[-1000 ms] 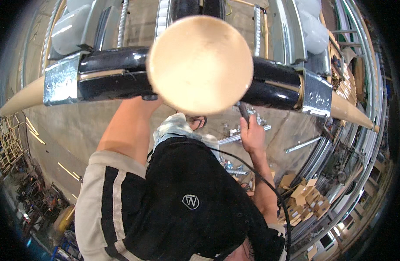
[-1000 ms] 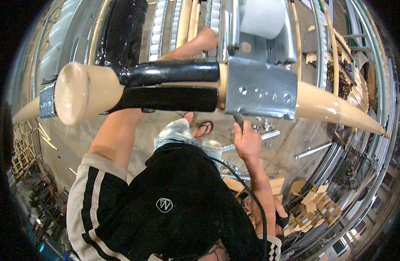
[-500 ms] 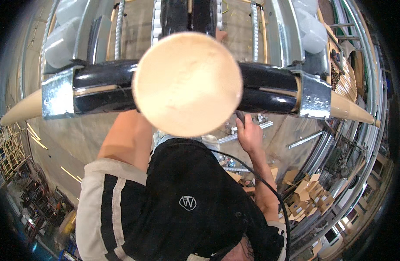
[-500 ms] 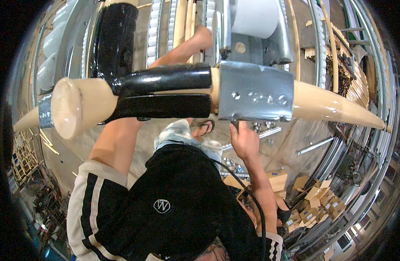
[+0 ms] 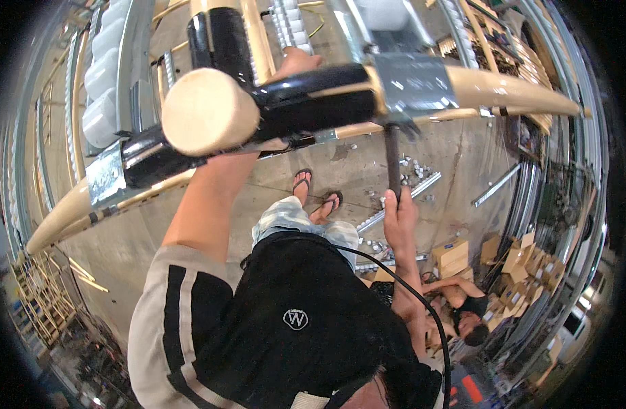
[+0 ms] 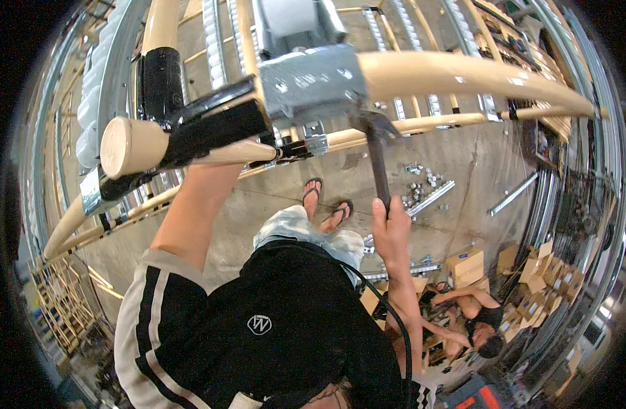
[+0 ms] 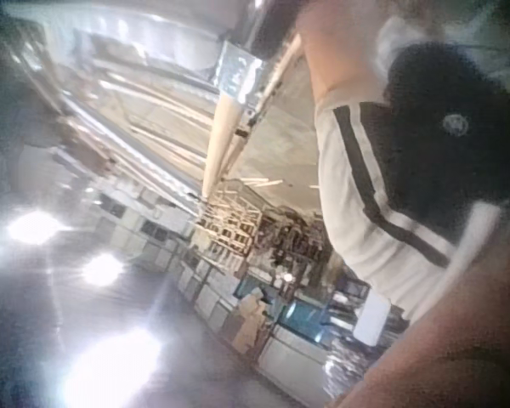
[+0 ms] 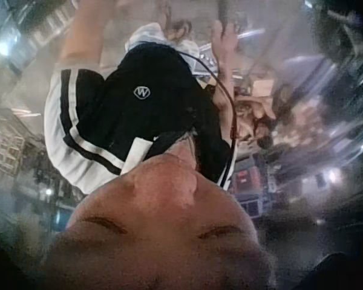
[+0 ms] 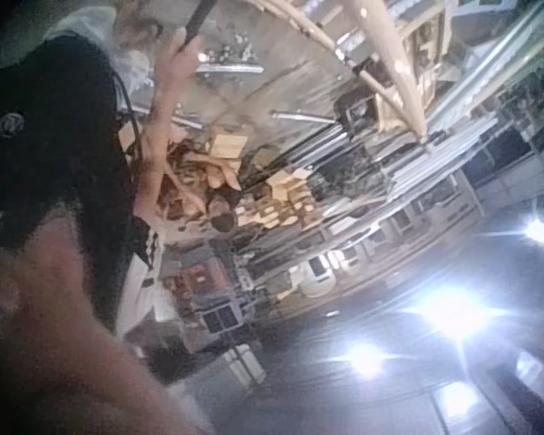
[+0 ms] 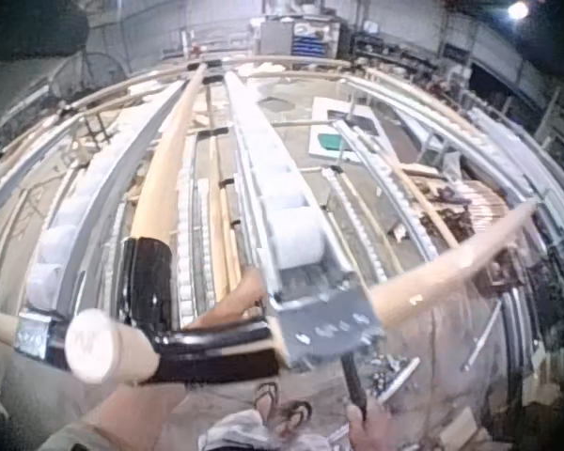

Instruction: The person uses a hammer to secure metal brackets onto a large pipe frame structure. They strike the metal components to ensure a tight fit, moving along the assembly to repeat the process on different joints.

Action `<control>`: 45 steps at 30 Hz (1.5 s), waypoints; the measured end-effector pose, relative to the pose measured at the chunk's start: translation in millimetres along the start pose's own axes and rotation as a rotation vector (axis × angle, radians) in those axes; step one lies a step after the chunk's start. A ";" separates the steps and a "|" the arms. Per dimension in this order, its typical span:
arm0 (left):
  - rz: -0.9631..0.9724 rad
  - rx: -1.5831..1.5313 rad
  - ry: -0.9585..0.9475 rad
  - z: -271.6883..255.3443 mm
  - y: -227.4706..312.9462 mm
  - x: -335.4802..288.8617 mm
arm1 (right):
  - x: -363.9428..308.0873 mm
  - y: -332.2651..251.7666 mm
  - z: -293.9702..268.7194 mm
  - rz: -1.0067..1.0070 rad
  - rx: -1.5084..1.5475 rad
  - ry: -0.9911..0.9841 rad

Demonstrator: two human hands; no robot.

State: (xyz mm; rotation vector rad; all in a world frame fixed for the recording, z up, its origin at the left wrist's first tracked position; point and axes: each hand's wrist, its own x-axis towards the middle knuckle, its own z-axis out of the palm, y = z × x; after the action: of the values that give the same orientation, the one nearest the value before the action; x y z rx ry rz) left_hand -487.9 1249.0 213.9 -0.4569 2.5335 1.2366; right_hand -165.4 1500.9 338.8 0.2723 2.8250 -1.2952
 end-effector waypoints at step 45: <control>0.227 0.292 -0.246 258.2 -381.2 -130.9 | -160.7 364.0 223.8 0.604 0.271 -0.155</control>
State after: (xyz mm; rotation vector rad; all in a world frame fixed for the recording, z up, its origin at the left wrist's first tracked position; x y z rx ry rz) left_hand -186.9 1253.3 -158.3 0.0479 2.5405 0.9017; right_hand 41.8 1541.2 -65.9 0.8995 2.1687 -1.4472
